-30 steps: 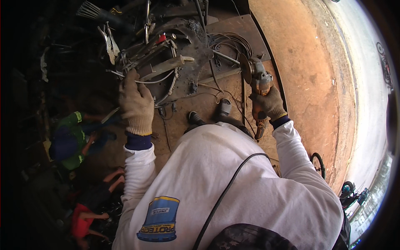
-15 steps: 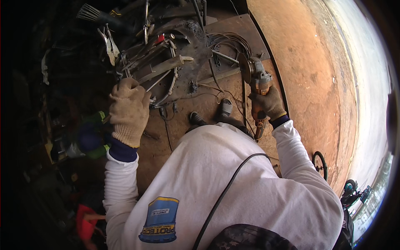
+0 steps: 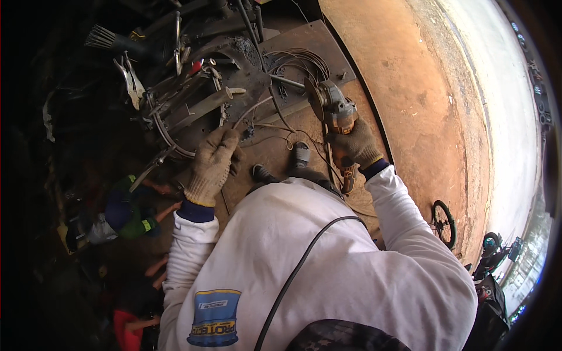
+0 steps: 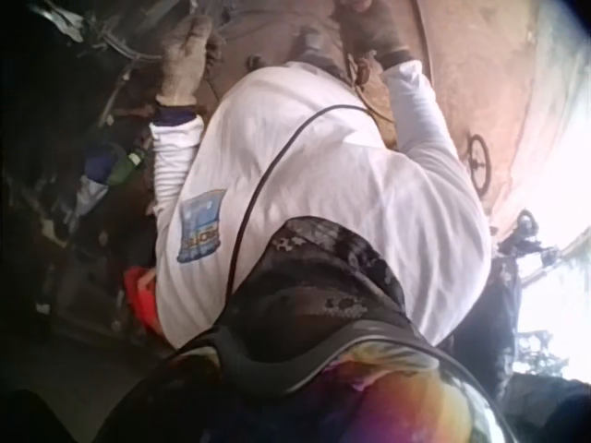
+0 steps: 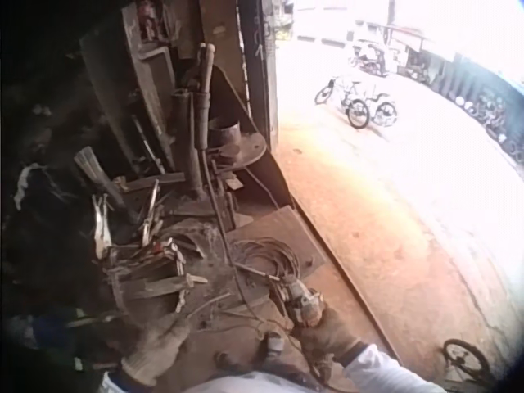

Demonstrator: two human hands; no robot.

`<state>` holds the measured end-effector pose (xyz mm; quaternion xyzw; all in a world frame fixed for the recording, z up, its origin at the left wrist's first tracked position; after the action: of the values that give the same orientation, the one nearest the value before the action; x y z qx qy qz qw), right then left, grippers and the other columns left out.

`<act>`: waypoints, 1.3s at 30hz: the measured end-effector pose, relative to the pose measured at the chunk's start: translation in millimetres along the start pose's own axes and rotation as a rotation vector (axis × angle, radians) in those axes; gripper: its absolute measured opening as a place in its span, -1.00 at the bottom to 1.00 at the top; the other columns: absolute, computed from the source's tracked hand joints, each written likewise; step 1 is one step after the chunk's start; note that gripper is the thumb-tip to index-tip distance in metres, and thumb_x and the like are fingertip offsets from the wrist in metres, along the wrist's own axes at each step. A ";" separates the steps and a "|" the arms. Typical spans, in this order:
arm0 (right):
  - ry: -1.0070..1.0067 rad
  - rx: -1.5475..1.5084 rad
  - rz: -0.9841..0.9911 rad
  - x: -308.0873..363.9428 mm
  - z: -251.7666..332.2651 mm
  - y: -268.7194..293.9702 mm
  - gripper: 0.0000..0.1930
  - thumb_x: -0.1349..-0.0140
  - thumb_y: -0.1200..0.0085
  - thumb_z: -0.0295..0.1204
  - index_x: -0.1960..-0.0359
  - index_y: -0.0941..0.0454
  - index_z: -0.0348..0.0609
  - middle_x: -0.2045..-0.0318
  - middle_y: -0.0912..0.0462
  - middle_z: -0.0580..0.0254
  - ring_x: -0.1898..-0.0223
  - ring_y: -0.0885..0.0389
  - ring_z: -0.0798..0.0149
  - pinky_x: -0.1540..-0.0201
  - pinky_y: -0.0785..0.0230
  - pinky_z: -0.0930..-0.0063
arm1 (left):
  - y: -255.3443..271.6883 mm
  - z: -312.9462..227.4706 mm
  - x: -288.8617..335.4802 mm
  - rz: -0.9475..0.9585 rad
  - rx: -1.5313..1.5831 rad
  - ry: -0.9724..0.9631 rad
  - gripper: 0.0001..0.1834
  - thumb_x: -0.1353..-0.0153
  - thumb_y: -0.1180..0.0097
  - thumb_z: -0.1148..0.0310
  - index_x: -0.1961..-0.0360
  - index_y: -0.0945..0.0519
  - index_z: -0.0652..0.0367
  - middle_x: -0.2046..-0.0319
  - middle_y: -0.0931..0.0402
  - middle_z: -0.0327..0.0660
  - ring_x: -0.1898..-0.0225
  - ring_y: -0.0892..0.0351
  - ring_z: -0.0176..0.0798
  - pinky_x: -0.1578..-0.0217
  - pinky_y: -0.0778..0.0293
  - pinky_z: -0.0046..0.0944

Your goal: The person uses an angle grinder to smooth or cut metal components on a workbench, then uses a welding torch to join the metal pieces together while they are held in place by clamps.

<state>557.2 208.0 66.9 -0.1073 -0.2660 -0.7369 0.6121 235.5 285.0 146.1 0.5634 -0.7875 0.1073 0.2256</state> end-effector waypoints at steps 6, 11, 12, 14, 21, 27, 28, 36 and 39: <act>0.069 0.043 -0.017 3.3 8.0 -2.4 -0.32 0.03 -0.48 -0.29 -0.13 -0.48 -0.27 0.11 -0.71 0.02 0.08 -0.70 0.16 0.00 -0.55 0.27 | -14.0 -1.3 -15.6 0.083 0.086 0.049 -0.74 -0.50 -0.13 0.19 -0.06 -0.65 0.07 0.46 -0.62 -0.33 0.64 -0.37 -0.57 0.66 -0.26 -0.54; 0.142 0.116 -0.049 0.6 2.7 -2.9 -0.24 0.08 -0.51 -0.23 -0.17 -0.47 -0.31 0.09 -0.72 -0.14 0.04 -0.72 -0.05 -0.06 -0.54 0.17 | -25.9 0.1 -20.8 0.022 0.131 0.159 -0.76 -0.48 -0.15 0.20 -0.04 -0.66 0.03 0.56 -0.50 -0.39 0.66 -0.34 -0.57 0.68 -0.22 -0.55; 0.134 0.143 -0.058 1.8 5.7 -3.6 -0.23 0.08 -0.52 -0.23 -0.17 -0.47 -0.31 0.09 -0.72 -0.15 0.03 -0.72 -0.06 -0.06 -0.54 0.17 | -27.0 0.9 -22.8 0.015 0.124 0.179 -0.76 -0.47 -0.16 0.20 -0.04 -0.67 0.02 0.57 -0.48 -0.40 0.67 -0.34 -0.57 0.69 -0.22 -0.55; 0.118 0.198 -0.077 5.7 14.4 -4.7 -0.21 0.09 -0.53 -0.22 -0.18 -0.47 -0.31 0.08 -0.72 -0.17 0.03 -0.72 -0.08 -0.07 -0.54 0.16 | -29.8 1.9 -25.5 -0.004 0.131 0.201 -0.76 -0.46 -0.18 0.20 -0.04 -0.67 0.02 0.59 -0.46 -0.41 0.68 -0.33 -0.56 0.70 -0.22 -0.54; 0.093 0.237 -0.098 6.8 19.3 -8.8 -0.20 0.08 -0.54 -0.24 -0.20 -0.45 -0.33 0.02 -0.71 -0.19 -0.04 -0.71 -0.14 -0.11 -0.55 0.12 | -46.2 -1.5 -27.4 -0.074 0.169 0.201 -0.74 -0.43 -0.21 0.23 -0.06 -0.70 0.02 0.61 -0.47 -0.41 0.72 -0.32 -0.53 0.75 -0.23 -0.49; 0.103 0.247 -0.127 4.7 16.6 -10.6 -0.21 0.07 -0.55 -0.30 -0.21 -0.44 -0.31 -0.01 -0.70 -0.09 -0.02 -0.71 0.02 -0.11 -0.56 0.21 | -48.2 -3.6 -26.4 -0.053 0.200 0.178 -0.73 -0.43 -0.20 0.25 -0.09 -0.70 0.03 0.62 -0.46 -0.41 0.77 -0.27 -0.52 0.77 -0.20 -0.48; 0.099 0.245 -0.122 3.3 14.6 -11.3 -0.21 0.07 -0.54 -0.31 -0.22 -0.43 -0.31 -0.02 -0.69 -0.10 -0.03 -0.70 0.01 -0.12 -0.56 0.22 | -48.2 -3.7 -26.5 -0.049 0.201 0.168 -0.73 -0.43 -0.20 0.25 -0.08 -0.70 0.03 0.62 -0.46 -0.41 0.78 -0.26 -0.52 0.78 -0.20 -0.48; 0.116 0.256 -0.121 -1.0 7.4 -15.1 -0.16 0.06 -0.53 -0.32 -0.27 -0.38 -0.32 -0.06 -0.67 -0.09 -0.08 -0.68 0.02 -0.16 -0.53 0.22 | -48.3 1.4 -24.9 -0.048 0.250 0.196 -0.85 -0.42 -0.20 0.27 0.08 -0.70 0.02 0.64 -0.42 -0.40 0.78 -0.25 -0.49 0.80 -0.17 -0.44; 0.116 0.264 -0.133 -1.6 6.7 -16.3 -0.14 0.06 -0.53 -0.31 -0.29 -0.37 -0.31 -0.08 -0.66 -0.10 -0.10 -0.68 0.01 -0.16 -0.53 0.21 | -46.8 5.7 -27.3 0.026 0.294 0.191 -0.87 -0.41 -0.21 0.27 0.12 -0.71 0.03 0.64 -0.43 -0.39 0.77 -0.29 -0.47 0.78 -0.20 -0.41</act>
<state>540.9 214.6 67.4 0.0346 -0.3312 -0.7395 0.5850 285.1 289.4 124.2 0.5672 -0.7458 0.2770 0.2132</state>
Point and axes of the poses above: each hand's wrist, its own x-axis away from the middle knuckle, its own y-axis out of the back of the hand, z = x × y, the point moved 7 cm from there along -x, towards the middle knuckle
